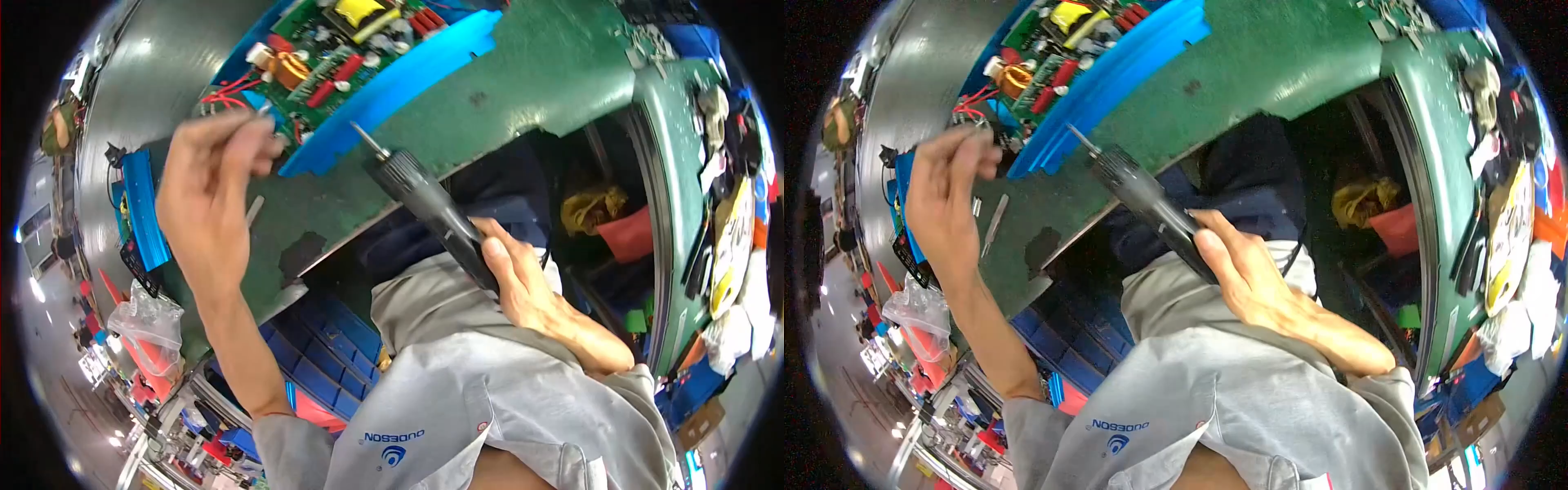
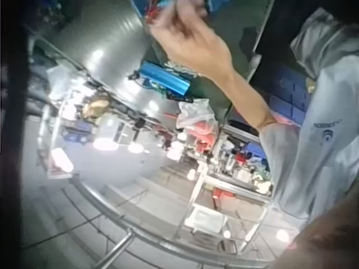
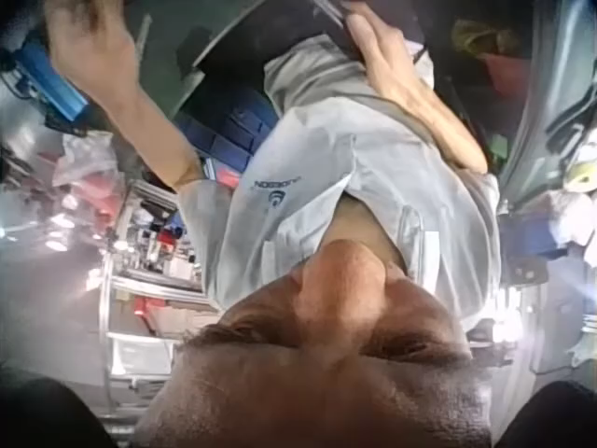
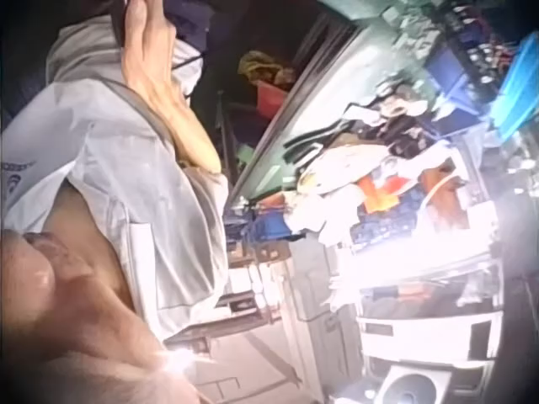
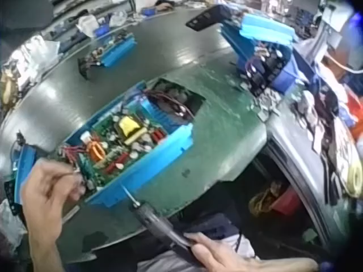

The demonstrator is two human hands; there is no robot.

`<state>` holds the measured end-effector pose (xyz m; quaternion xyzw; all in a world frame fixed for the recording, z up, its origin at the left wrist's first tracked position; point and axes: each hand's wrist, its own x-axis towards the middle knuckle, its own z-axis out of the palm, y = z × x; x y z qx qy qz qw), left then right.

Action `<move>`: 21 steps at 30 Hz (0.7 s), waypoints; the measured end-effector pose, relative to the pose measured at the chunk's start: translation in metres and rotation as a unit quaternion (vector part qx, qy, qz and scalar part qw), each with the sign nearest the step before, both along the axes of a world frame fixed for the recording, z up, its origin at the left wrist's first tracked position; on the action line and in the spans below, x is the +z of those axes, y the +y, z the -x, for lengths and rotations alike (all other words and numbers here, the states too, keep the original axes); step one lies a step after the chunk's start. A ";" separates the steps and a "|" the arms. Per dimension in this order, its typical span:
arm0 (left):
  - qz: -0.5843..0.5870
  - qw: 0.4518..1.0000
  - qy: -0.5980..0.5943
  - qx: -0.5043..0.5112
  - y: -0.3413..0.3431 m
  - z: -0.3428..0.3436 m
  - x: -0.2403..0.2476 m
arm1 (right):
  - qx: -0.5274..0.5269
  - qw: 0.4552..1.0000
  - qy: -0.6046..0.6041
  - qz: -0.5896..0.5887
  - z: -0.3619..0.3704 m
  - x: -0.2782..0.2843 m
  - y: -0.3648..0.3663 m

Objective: Assembling blue electronic power inverters by inserting circuit boards into metal housings and tightening screws using an electric screwdriver.

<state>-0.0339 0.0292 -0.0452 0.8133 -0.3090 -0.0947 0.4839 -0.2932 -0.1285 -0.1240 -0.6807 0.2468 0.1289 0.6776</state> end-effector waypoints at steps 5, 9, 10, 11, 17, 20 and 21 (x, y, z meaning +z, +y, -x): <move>-0.033 0.999 0.010 -0.034 -0.039 -0.003 -0.006 | -0.022 0.999 -0.035 -0.003 -0.002 -0.003 0.005; -0.177 0.963 -0.180 -0.099 -0.033 -0.002 0.001 | -0.011 0.999 -0.040 -0.010 -0.003 0.003 0.000; -0.195 0.945 -0.235 -0.120 -0.032 -0.002 0.000 | -0.009 0.999 -0.042 -0.008 -0.002 0.003 0.000; -0.212 0.923 -0.289 -0.141 -0.030 -0.003 -0.001 | -0.008 0.999 -0.042 -0.010 -0.002 0.002 0.000; -0.234 0.890 -0.362 -0.145 -0.027 -0.007 -0.003 | -0.002 0.998 -0.058 -0.002 -0.005 0.001 0.000; -0.242 0.870 -0.398 -0.163 -0.028 -0.016 -0.010 | 0.001 0.998 -0.055 -0.001 -0.007 -0.003 0.000; -0.241 0.870 -0.397 -0.164 -0.030 -0.018 -0.013 | -0.012 0.998 -0.067 0.011 -0.008 -0.006 0.000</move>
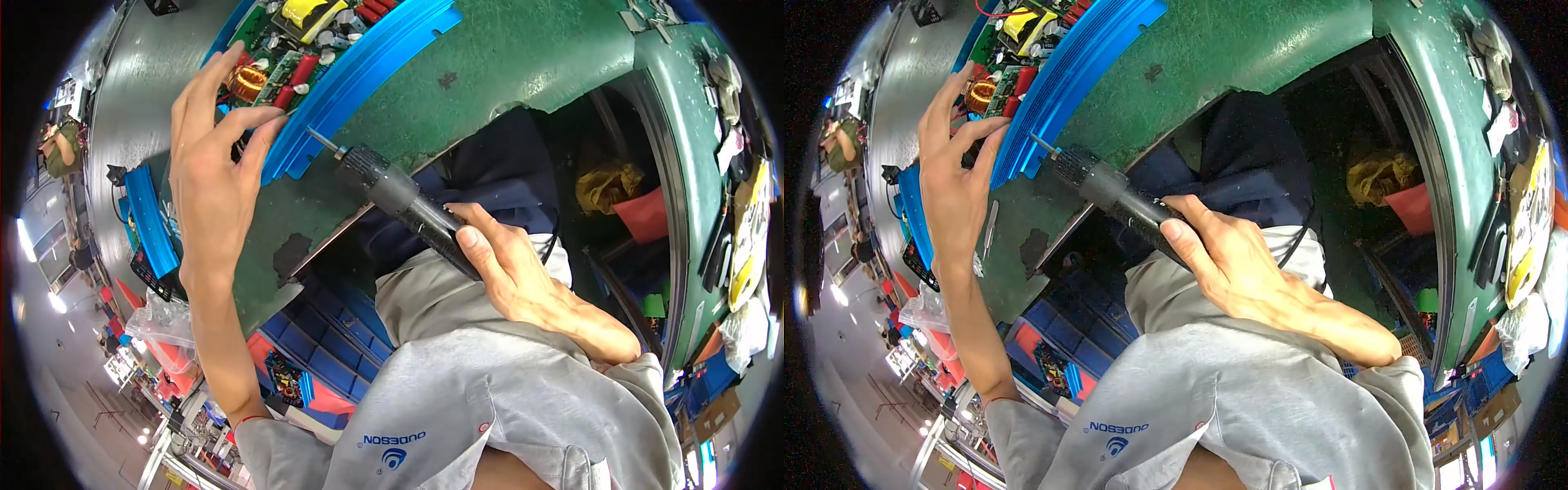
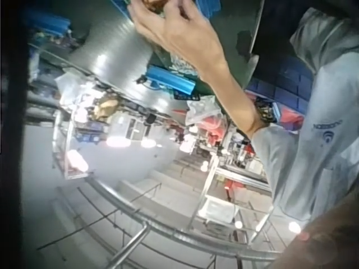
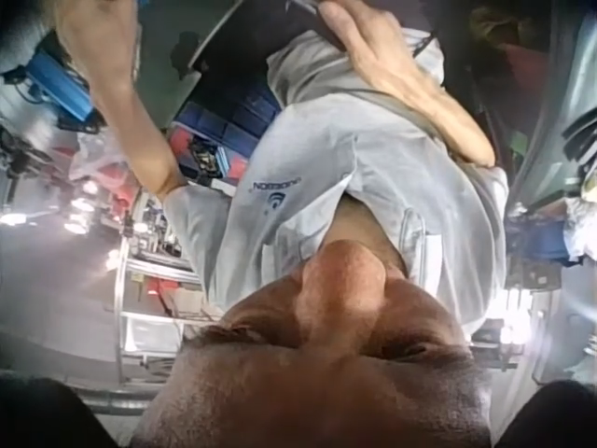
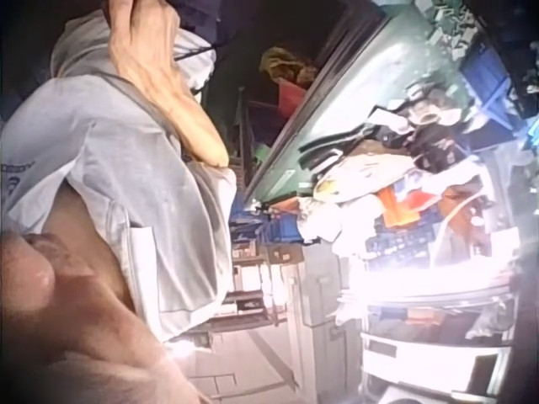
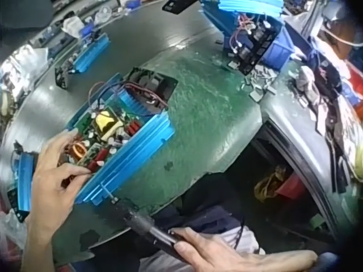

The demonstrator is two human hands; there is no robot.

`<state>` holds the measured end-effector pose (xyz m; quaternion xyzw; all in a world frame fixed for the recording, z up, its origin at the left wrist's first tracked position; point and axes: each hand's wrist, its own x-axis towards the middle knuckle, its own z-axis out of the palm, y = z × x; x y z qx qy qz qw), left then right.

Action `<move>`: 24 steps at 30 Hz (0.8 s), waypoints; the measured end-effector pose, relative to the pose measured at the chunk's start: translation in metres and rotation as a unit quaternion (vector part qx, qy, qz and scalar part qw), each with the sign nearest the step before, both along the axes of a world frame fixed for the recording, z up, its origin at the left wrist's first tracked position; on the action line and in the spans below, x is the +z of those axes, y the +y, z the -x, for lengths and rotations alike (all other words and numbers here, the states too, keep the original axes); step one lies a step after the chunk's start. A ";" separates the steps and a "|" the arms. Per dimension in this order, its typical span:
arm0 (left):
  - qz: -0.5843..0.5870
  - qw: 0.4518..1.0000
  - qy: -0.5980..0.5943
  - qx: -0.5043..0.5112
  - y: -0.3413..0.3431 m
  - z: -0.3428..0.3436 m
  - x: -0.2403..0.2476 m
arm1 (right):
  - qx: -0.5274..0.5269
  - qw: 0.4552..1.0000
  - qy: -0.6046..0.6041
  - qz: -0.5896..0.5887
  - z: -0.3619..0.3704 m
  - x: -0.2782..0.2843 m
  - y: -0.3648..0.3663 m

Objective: Assembling blue electronic power inverters by inserting circuit boards into metal housings and tightening screws using an electric screwdriver.

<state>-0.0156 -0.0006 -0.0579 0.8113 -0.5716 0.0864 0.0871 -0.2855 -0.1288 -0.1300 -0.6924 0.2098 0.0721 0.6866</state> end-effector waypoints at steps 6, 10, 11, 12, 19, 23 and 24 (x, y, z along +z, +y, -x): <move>-0.002 0.993 0.113 0.036 0.002 -0.007 0.000 | -0.012 0.997 0.014 -0.078 0.002 -0.004 -0.001; 0.009 0.985 0.159 0.069 0.012 -0.003 0.001 | 0.035 0.957 0.055 -0.284 -0.002 -0.004 -0.006; 0.012 0.980 0.188 0.069 0.010 -0.002 0.001 | 0.001 0.930 0.096 -0.356 0.004 -0.010 0.001; 0.024 0.980 0.188 0.052 0.010 -0.003 -0.003 | -0.005 0.922 0.122 -0.367 0.006 -0.009 0.002; 0.057 0.970 0.232 0.041 0.010 -0.003 0.003 | -0.002 0.888 0.138 -0.439 0.005 0.011 0.003; 0.074 0.961 0.264 0.038 0.012 -0.011 -0.002 | -0.015 0.884 0.143 -0.445 0.000 0.014 0.008; 0.080 0.960 0.267 0.032 0.012 -0.013 -0.003 | -0.017 0.875 0.151 -0.460 0.000 0.014 0.008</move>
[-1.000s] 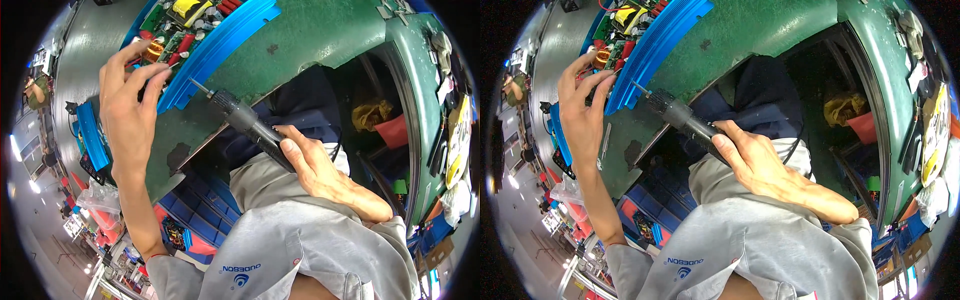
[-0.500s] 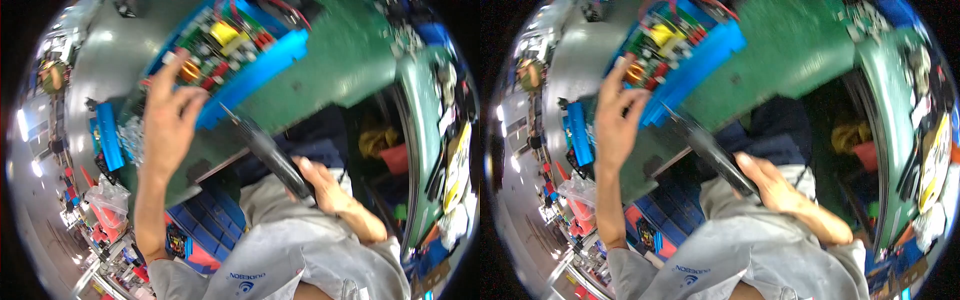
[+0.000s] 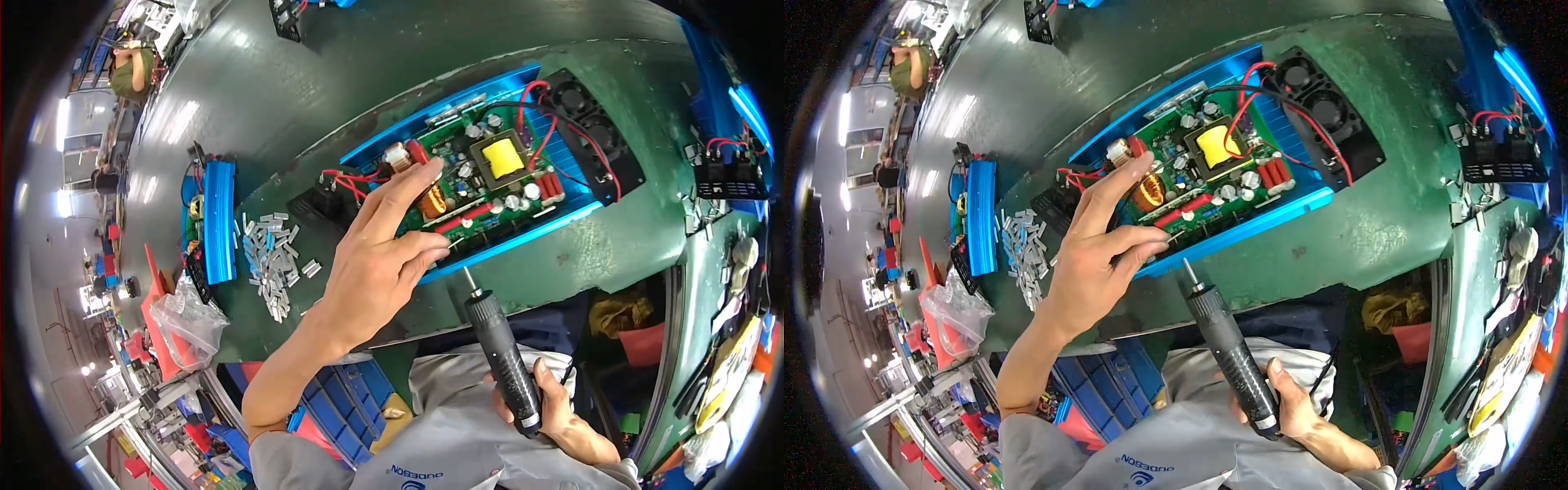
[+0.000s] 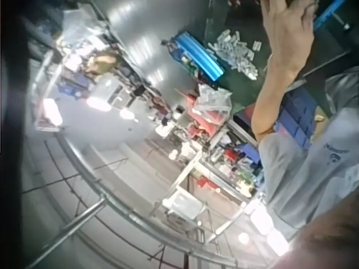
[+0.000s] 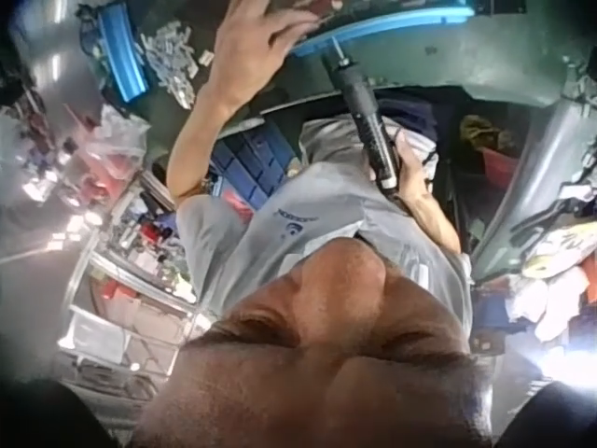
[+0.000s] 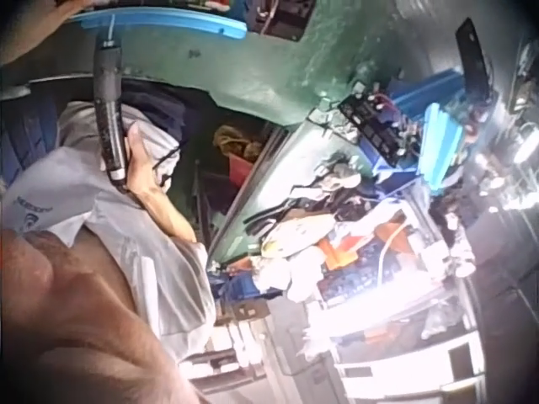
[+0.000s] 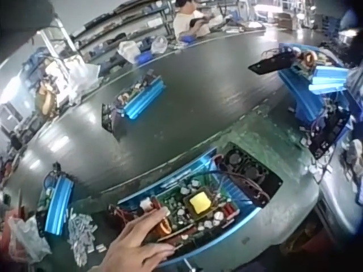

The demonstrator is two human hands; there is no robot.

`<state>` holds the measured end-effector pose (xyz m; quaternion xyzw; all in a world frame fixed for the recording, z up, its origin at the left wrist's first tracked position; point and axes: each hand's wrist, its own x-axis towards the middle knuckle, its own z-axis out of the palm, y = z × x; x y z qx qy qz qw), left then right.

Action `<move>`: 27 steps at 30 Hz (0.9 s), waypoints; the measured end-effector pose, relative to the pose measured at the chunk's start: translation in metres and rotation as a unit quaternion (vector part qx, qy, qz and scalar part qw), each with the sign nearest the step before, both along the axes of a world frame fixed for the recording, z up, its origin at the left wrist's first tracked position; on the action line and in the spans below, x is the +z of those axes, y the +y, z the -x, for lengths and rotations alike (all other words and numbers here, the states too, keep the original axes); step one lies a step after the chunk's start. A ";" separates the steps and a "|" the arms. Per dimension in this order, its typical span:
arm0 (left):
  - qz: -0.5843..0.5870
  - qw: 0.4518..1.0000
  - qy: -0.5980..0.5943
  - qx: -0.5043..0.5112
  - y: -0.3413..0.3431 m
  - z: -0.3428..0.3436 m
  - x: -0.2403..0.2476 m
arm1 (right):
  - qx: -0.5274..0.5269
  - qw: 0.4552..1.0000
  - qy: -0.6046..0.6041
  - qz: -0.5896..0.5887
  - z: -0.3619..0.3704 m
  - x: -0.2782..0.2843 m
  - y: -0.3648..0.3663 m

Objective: Assembling blue electronic power inverters by inserting circuit boards into metal housings and tightening screws using an electric screwdriver.

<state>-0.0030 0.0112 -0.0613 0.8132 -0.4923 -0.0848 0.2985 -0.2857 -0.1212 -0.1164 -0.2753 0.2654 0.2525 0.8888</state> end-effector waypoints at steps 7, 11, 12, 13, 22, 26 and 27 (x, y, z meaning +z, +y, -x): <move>0.004 1.000 0.025 0.003 0.003 -0.003 -0.006 | 0.010 0.998 0.004 -0.068 0.002 -0.005 0.001; -0.001 0.999 0.035 -0.006 0.002 -0.005 -0.002 | -0.005 0.996 0.006 -0.092 0.004 -0.006 0.005; -0.021 0.999 0.042 -0.013 0.001 -0.004 0.001 | -0.006 0.997 0.005 -0.080 0.004 -0.005 0.006; -0.039 0.998 0.046 -0.019 -0.001 -0.004 0.005 | -0.004 0.997 0.004 -0.079 0.004 -0.005 0.006; -0.115 0.991 0.045 -0.044 0.000 0.022 0.033 | 0.029 0.999 0.014 -0.012 0.006 -0.006 0.003; -0.144 0.989 0.003 -0.030 0.002 0.029 0.027 | 0.046 0.998 -0.019 0.042 0.006 -0.004 -0.002; -0.145 0.989 -0.013 -0.024 0.002 0.030 0.024 | 0.046 0.995 -0.029 0.078 0.005 -0.002 -0.002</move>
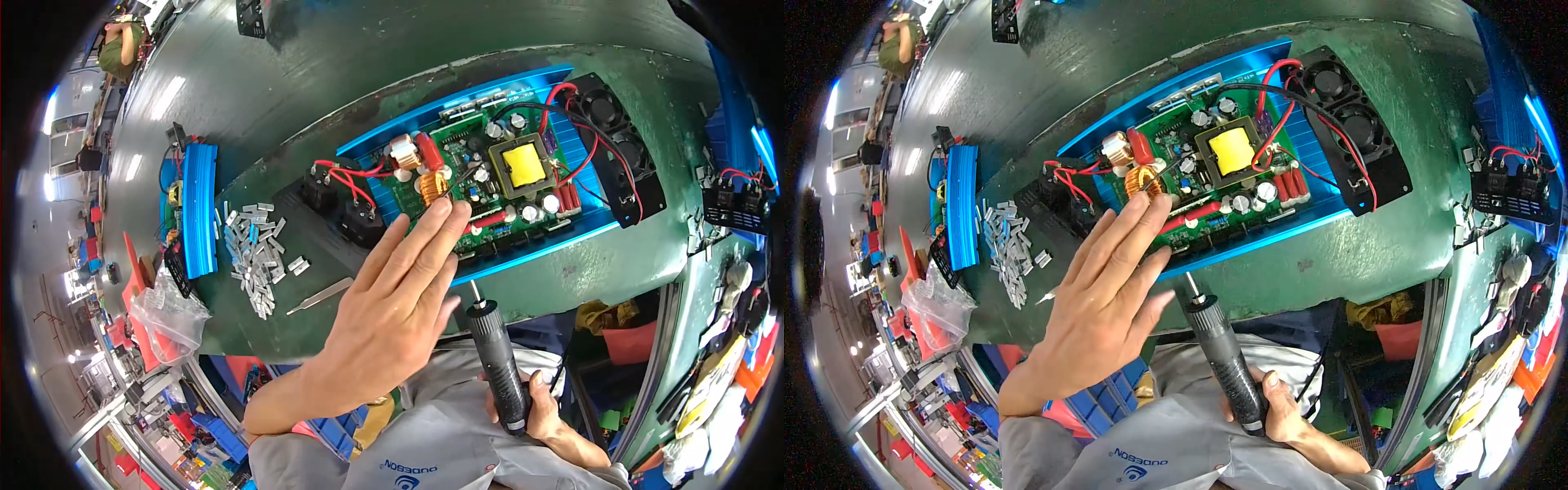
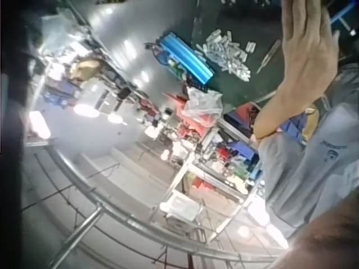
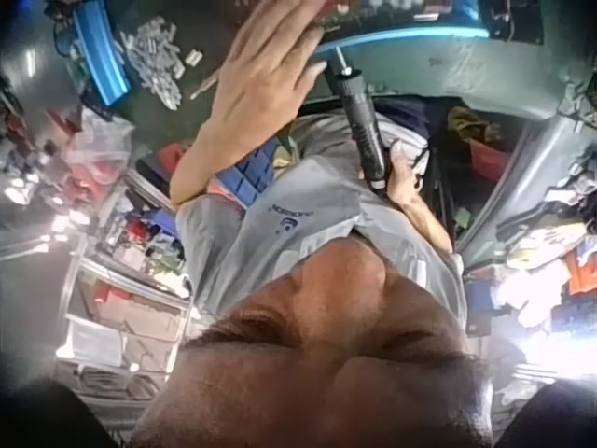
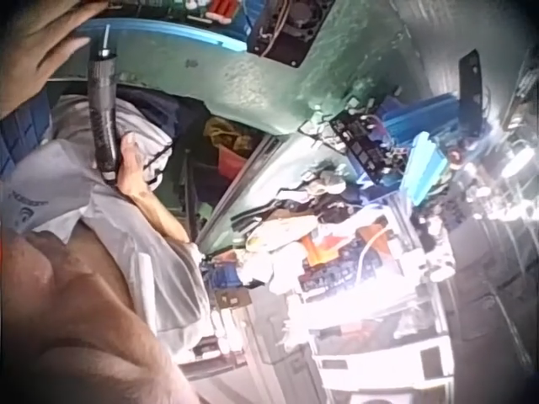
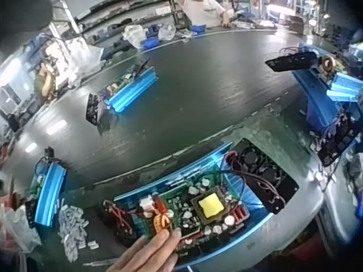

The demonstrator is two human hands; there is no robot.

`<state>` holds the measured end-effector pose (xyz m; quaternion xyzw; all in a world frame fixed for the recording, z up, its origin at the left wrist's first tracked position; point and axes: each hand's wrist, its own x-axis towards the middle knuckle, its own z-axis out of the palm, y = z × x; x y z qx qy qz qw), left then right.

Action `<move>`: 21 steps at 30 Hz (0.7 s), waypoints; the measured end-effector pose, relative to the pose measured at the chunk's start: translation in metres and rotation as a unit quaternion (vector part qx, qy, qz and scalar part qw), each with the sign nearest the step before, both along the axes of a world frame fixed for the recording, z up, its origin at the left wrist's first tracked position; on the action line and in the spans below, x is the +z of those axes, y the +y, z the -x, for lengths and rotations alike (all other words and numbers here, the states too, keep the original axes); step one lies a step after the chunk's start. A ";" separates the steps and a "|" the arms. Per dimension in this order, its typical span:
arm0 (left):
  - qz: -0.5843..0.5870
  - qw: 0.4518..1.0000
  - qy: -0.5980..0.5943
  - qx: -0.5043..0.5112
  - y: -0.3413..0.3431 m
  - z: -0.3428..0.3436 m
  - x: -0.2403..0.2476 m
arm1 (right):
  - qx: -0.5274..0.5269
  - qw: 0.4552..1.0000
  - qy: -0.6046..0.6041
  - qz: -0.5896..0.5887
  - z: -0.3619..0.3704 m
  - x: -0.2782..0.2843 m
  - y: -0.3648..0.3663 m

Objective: Assembling blue electronic power inverters by inserting circuit boards into metal housings and tightening screws using an electric screwdriver.

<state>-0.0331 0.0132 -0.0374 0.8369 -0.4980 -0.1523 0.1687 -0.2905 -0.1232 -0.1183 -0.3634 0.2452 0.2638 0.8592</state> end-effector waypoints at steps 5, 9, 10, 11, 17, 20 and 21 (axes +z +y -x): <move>0.060 0.997 -0.053 0.002 0.000 -0.001 -0.016 | -0.015 1.000 0.011 -0.001 0.001 0.000 -0.001; 0.087 0.995 -0.038 0.017 0.002 -0.002 -0.022 | -0.037 0.999 0.023 -0.018 0.003 -0.010 0.003; 0.084 0.995 -0.038 0.023 0.004 -0.001 -0.021 | -0.033 0.998 0.025 -0.045 0.004 -0.014 0.004; 0.076 0.997 -0.027 0.022 0.006 -0.002 -0.019 | -0.025 0.998 0.026 -0.049 0.005 -0.017 0.004; 0.149 0.988 -0.025 0.035 0.010 0.004 -0.032 | -0.037 0.996 0.038 -0.065 0.001 -0.014 0.006; 0.122 0.985 -0.118 0.031 0.016 0.007 -0.039 | -0.073 0.994 0.004 0.081 0.003 -0.025 0.004; 0.148 0.981 -0.107 0.061 0.029 0.009 -0.038 | -0.076 0.986 -0.003 0.148 0.005 -0.028 0.005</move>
